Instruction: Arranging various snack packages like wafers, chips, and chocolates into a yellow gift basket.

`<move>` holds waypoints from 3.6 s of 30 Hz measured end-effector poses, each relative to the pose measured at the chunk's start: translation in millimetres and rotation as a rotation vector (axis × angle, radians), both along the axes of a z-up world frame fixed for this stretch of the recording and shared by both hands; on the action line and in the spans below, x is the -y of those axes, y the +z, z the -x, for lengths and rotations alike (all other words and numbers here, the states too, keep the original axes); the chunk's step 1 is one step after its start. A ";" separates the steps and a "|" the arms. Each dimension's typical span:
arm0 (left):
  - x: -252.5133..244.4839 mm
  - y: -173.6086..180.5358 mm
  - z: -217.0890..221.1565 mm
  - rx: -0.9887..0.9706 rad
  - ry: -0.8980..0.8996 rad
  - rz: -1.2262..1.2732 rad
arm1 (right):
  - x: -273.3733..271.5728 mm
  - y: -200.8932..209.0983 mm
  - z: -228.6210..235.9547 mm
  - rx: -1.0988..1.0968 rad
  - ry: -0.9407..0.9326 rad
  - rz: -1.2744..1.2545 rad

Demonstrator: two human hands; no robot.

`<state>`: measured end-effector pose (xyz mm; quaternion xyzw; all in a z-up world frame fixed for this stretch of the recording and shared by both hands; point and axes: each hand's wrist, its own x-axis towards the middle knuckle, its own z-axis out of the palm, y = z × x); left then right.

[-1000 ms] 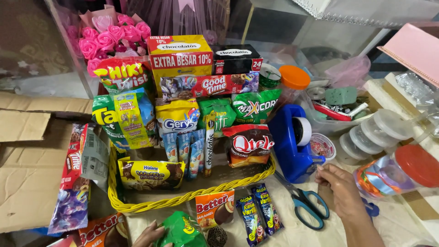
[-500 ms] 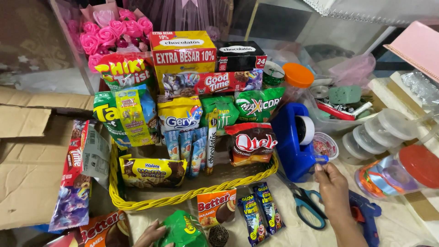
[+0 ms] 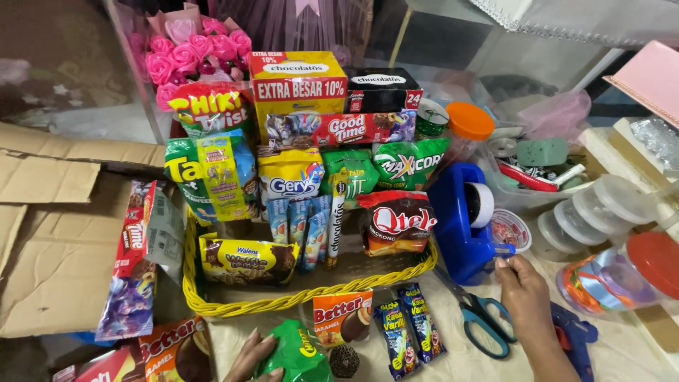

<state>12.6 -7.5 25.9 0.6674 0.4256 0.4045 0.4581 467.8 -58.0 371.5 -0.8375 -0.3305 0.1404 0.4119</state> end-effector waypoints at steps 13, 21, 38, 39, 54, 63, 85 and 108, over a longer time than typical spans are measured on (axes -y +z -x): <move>9.4 84.8 -9.7 -0.013 -0.032 0.179 | 0.7 -17.1 -4.1 0.125 0.009 -0.027; -1.0 64.7 -0.5 -0.040 -0.156 -0.276 | 7.6 6.5 9.9 0.222 -0.007 0.176; 63.3 296.0 -32.3 -0.168 0.277 -0.477 | 31.9 1.9 163.7 -0.076 1.227 0.149; 63.9 291.9 -32.9 -0.187 0.266 -0.492 | 32.7 -5.2 165.5 -0.034 1.208 0.292; 65.5 291.3 -32.7 -0.242 0.262 -0.541 | 25.0 -1.4 192.9 0.076 1.076 0.278; 61.8 321.1 -29.5 -0.341 0.322 -0.643 | 20.8 18.6 213.7 0.314 1.120 0.175; 65.7 344.2 -24.8 -0.393 0.228 -0.728 | 28.3 10.2 222.4 0.492 1.248 0.011; 59.9 287.2 -22.8 -0.467 0.452 -0.858 | 8.1 -57.7 221.3 0.833 1.027 0.080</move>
